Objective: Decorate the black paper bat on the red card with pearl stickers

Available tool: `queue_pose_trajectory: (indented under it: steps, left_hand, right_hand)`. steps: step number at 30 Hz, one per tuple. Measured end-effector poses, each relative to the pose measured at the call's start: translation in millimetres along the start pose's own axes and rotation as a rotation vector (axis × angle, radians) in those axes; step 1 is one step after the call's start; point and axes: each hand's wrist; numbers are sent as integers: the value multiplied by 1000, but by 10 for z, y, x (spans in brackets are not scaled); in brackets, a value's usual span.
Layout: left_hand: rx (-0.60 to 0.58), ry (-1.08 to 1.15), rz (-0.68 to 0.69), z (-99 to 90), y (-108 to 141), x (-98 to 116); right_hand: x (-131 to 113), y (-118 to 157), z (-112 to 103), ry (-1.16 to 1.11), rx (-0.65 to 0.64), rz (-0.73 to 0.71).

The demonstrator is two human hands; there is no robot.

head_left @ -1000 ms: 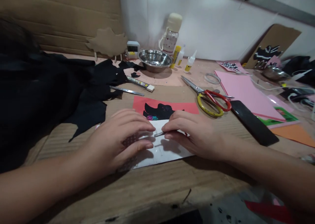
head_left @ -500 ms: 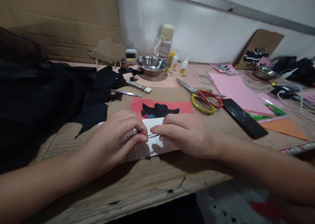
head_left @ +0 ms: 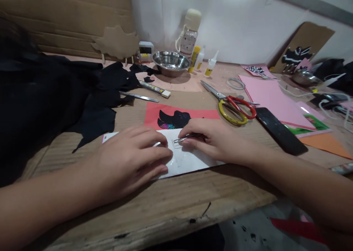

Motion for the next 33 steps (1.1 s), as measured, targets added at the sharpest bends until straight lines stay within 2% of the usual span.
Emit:
queue_pose_trajectory:
  steps: [6, 23, 30, 33]
  left_hand:
    - [-20, -33, 58, 3, -13, 21]
    - [-4, 6, 31, 48, -10, 12]
    - [-18, 4, 21, 57, -10, 17]
    - [-19, 2, 21, 55, 1, 22]
  right_hand:
    - [46, -18, -2, 34, -32, -30]
    - [27, -26, 51, 41, -80, -23]
    - [33, -60, 29, -104, -74, 22]
    - [34, -64, 9, -78, -82, 20]
Point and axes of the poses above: each hand's wrist, its own y-axis away from the middle knuckle, its own z-axis out of the palm, x = y × z, and after that the axes turned 3 degrees about x, right-handed
